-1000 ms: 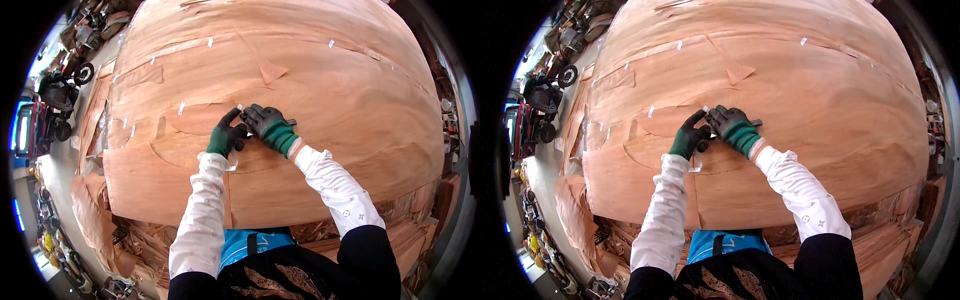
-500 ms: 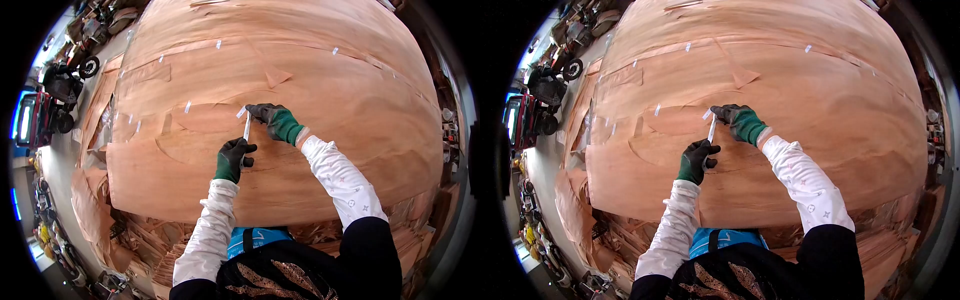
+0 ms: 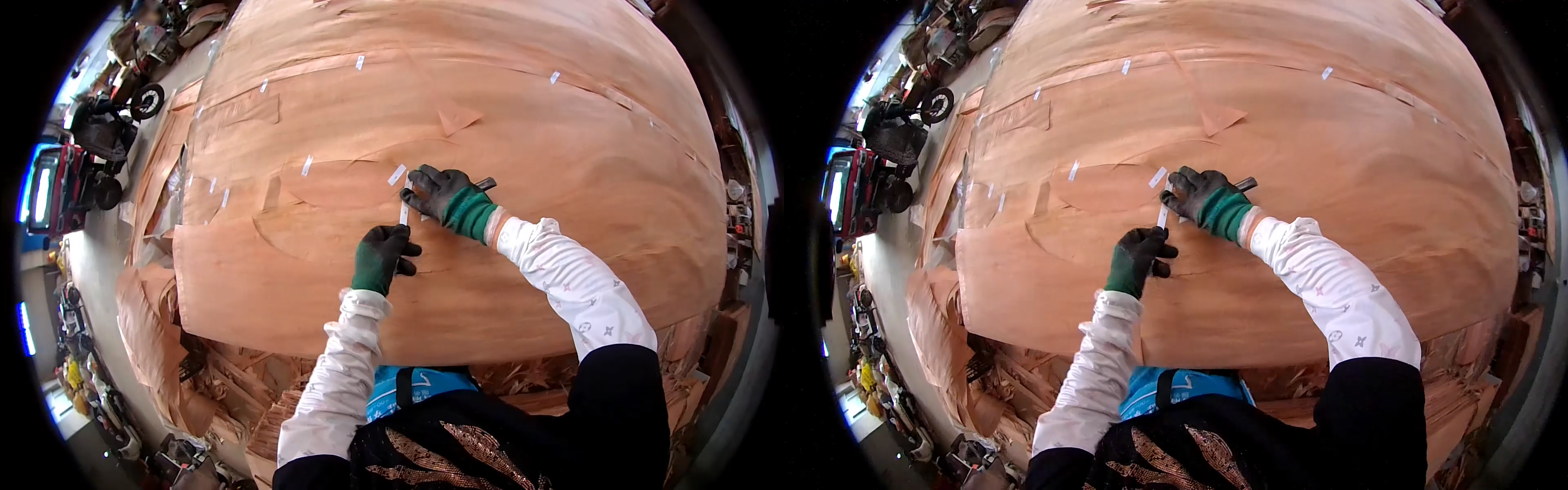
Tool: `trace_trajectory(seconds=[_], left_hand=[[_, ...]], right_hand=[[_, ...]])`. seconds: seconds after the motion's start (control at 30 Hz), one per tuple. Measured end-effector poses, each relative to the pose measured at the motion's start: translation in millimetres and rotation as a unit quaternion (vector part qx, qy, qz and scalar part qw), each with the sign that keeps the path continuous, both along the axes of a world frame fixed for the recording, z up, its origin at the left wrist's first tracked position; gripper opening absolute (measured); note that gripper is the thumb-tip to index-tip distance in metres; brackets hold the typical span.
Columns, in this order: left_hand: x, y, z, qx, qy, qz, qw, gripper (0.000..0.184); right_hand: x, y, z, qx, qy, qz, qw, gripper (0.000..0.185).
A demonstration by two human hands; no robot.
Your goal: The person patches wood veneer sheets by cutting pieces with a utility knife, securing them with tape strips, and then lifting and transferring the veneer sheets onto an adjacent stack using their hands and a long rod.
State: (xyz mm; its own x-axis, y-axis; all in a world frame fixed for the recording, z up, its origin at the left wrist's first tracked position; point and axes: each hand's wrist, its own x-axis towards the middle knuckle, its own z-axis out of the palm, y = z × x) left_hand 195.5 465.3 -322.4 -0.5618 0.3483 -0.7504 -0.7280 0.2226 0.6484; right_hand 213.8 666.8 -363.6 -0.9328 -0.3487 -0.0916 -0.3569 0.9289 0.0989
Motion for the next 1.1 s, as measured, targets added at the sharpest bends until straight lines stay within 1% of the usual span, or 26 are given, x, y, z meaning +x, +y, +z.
trace_trajectory(seconds=[0.03,0.07,0.1,0.13,0.2,0.27,0.3,0.4,0.43,0.5,0.53,0.57,0.67,0.7,0.73,0.8,0.87,0.9,0.93,0.97,1.0,1.03,1.07,1.1], left_hand=[[-8,-6,3,-0.02,0.051,-0.056,0.997,0.022],[-20,-22,-11,0.05,0.056,-0.011,0.997,0.018],[-37,-33,-1,-0.075,0.164,-0.137,0.974,0.015],[-52,-45,5,-0.092,0.175,-0.132,0.971,0.015],[-79,-64,20,-0.119,0.048,-0.102,0.986,0.017],[-81,-79,-3,-0.079,0.046,-0.034,0.995,0.024],[-83,-85,-15,-0.057,0.046,0.0,0.997,0.028],[-76,-93,-27,-0.011,0.031,0.006,0.999,0.036],[-70,-90,-20,-0.002,0.028,0.025,0.999,0.039],[-66,-92,-14,-0.014,0.039,-0.003,0.999,0.042],[-66,-94,-15,-0.021,0.045,-0.017,0.999,0.044],[-65,-95,-18,-0.012,0.037,-0.006,0.999,0.048],[-63,-101,-4,-0.071,0.061,-0.046,0.995,0.046],[-60,-108,11,-0.105,0.124,-0.077,0.984,0.035],[-69,-124,12,-0.105,0.176,-0.148,0.967,0.021],[-102,-156,1,-0.193,0.234,-0.195,0.933,0.015],[-135,-181,-1,-0.08,0.167,-0.067,0.98,0.017],[-144,-175,8,-0.11,0.187,-0.094,0.972,0.017],[-153,-172,1,-0.028,0.131,-0.051,0.99,0.022],[-157,-167,-6,-0.008,0.116,-0.031,0.993,0.024],[-157,-161,-10,0.014,0.1,-0.012,0.995,0.026],[-156,-159,-15,-0.016,0.088,-0.021,0.996,0.029],[-156,-161,-34,0.017,0.062,0.009,0.998,0.035],[-157,-161,-38,0.024,0.064,0.009,0.998,0.037]], right_hand=[[1,1,-2,-0.006,0.024,0.002,1.0,0.045],[2,1,-4,-0.011,0.021,0.001,1.0,0.043],[1,1,-4,-0.016,0.021,0.0,1.0,0.041],[0,-1,-3,-0.021,0.022,-0.001,1.0,0.039],[0,-4,6,-0.006,-0.007,-0.012,1.0,0.04],[-5,-4,11,0.026,-0.038,-0.008,0.999,0.04],[-13,-11,27,0.048,-0.123,-0.032,0.991,0.043],[-22,-46,36,-0.036,-0.089,-0.158,0.983,0.046],[-21,-65,35,-0.035,-0.074,-0.142,0.986,0.045],[-22,-102,27,-0.039,-0.045,-0.105,0.993,0.044],[-24,-116,15,-0.082,-0.028,-0.095,0.992,0.044],[-26,-130,4,-0.124,-0.012,-0.084,0.989,0.044],[-23,-147,-22,-0.056,0.031,-0.074,0.995,0.042],[-19,-146,-20,-0.082,0.07,-0.068,0.992,0.041],[-18,-148,-19,-0.079,0.078,-0.066,0.992,0.041],[-21,-150,-15,-0.07,0.104,-0.065,0.99,0.041],[-23,-154,-17,-0.059,0.11,-0.077,0.989,0.038],[-24,-154,-17,-0.057,0.107,-0.08,0.989,0.035],[-28,-158,-7,-0.054,0.103,-0.083,0.99,0.033],[-35,-160,2,-0.054,0.041,-0.103,0.992,0.031],[-41,-165,8,-0.084,0.064,-0.132,0.986,0.032],[-46,-170,12,-0.113,0.085,-0.161,0.977,0.032],[-52,-175,16,-0.142,0.107,-0.189,0.966,0.032],[-59,-183,21,-0.152,0.133,-0.181,0.963,0.034]])
